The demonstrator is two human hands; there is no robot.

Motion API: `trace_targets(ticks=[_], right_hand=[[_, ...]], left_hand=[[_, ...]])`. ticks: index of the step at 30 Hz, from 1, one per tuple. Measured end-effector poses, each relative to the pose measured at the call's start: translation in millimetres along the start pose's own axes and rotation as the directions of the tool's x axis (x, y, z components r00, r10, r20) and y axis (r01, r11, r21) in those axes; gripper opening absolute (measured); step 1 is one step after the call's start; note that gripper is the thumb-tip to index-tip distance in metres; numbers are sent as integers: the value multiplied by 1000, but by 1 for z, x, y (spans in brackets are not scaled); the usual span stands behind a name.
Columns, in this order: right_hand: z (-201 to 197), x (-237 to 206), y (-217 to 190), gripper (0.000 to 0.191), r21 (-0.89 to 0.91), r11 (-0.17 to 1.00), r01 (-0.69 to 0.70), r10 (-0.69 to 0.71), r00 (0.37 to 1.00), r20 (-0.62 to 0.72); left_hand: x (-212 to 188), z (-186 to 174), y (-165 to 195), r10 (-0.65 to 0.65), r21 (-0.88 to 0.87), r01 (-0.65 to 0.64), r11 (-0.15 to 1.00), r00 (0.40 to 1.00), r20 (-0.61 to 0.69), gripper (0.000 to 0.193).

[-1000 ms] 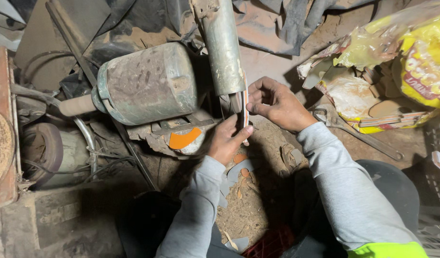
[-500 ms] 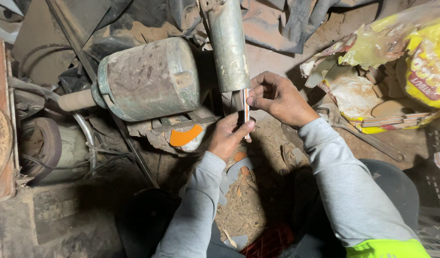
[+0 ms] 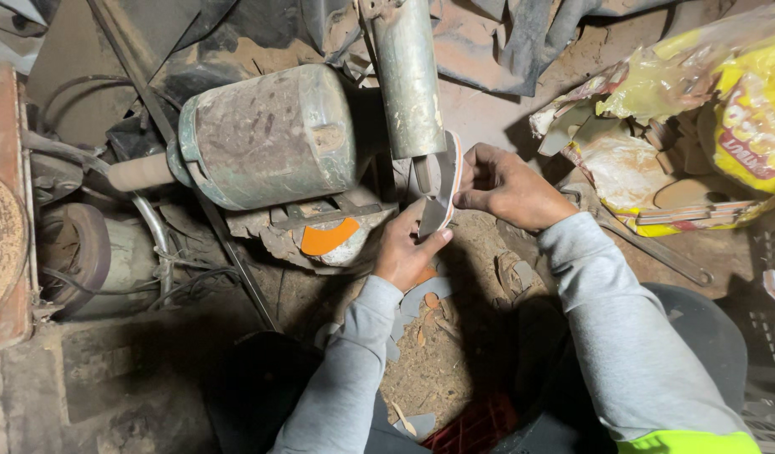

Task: The person uses a belt grinding machine to smooth and shape the edges of curved shoe sole pieces. They hold each piece with both hands, pressing it against the moving belt, then rotate and flip the piece to grind different edges. Finished pieces are placed on the floor beside the machine.

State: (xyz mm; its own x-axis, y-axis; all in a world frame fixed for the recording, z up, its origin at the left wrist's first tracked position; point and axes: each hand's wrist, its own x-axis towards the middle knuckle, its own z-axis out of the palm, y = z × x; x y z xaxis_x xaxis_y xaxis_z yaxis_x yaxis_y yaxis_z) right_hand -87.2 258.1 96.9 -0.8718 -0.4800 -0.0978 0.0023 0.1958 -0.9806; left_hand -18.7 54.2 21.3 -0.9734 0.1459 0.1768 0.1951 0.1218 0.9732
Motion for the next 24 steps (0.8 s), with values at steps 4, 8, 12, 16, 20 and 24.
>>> trace_targets(ticks=[4,8,12,16,20,24], right_hand=[[4,5,4,30,102,988,113,-111,994,-24],[9,14,4,33,131,982,136,-129,990,-58],[12,21,2,37,108,985,131,-119,987,-109],[11,26,-4,38,64,991,120,-111,985,-133],[11,25,-10,36,44,993,106,-99,985,-143],[14,24,-10,36,29,996,83,-78,987,-143]], left_hand=[[7,2,8,-209,-85,210,974,978,19,44],[15,-2,11,-209,-188,217,958,976,61,37],[21,-5,8,-211,-218,220,951,975,63,43],[25,-7,7,-219,-236,230,944,973,73,46],[28,-6,7,-247,-263,258,930,966,76,48],[26,-8,5,-256,-233,271,934,962,91,49]])
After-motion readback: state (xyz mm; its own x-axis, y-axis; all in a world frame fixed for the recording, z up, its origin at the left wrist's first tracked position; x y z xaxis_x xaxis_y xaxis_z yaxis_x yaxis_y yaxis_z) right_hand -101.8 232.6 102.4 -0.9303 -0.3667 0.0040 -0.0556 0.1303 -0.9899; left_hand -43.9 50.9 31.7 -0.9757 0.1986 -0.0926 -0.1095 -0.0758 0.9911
